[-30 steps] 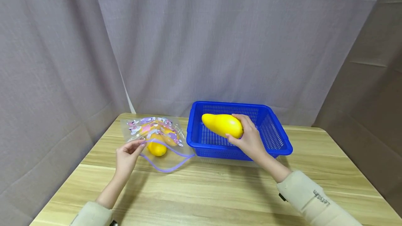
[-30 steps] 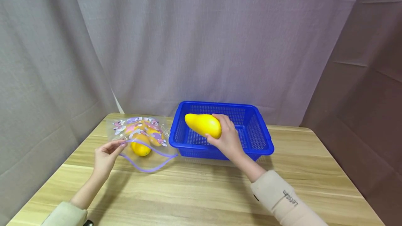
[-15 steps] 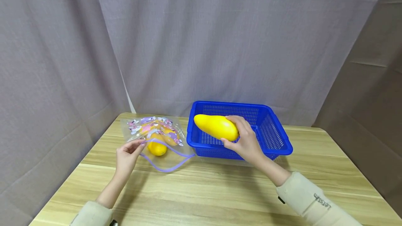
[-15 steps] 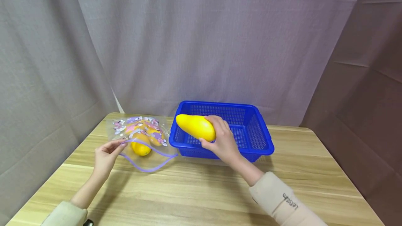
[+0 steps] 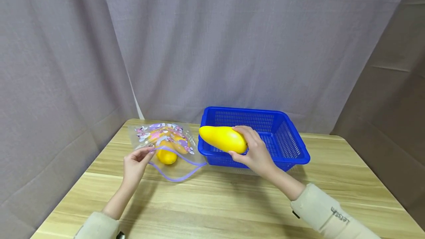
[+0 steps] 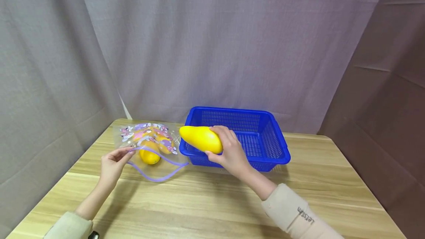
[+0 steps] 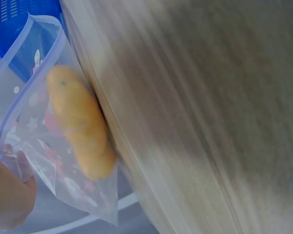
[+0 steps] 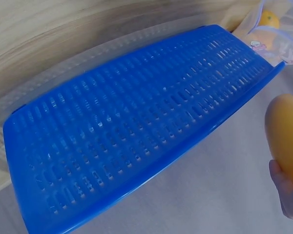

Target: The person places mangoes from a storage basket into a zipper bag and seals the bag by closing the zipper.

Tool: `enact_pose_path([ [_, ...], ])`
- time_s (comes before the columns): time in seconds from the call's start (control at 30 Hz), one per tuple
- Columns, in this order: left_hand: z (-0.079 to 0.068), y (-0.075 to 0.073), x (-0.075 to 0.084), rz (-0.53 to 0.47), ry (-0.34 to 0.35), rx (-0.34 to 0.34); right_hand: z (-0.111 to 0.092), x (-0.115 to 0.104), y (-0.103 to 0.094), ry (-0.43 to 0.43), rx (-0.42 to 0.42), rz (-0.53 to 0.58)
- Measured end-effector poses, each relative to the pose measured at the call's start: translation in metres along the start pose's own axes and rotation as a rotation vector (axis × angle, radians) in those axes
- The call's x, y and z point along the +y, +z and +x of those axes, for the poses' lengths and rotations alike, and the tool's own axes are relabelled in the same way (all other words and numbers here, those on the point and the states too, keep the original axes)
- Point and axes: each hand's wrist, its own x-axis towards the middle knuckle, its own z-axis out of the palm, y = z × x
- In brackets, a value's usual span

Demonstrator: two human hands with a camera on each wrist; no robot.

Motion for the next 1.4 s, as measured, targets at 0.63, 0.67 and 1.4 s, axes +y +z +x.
enact_pose_path([
  [0.63, -0.001, 0.001, 0.001, 0.009, -0.004, -0.007, -0.005, -0.007, 0.009, -0.025, 0.058, 0.085],
  [0.67, -0.001, 0.001, 0.001, 0.013, -0.001, -0.007, -0.006, -0.008, 0.01, -0.027, 0.058, 0.088],
  [1.4, 0.004, 0.004, 0.003, 0.023, -0.02, -0.04, -0.02, -0.016, 0.025, 0.115, 0.044, 0.219],
])
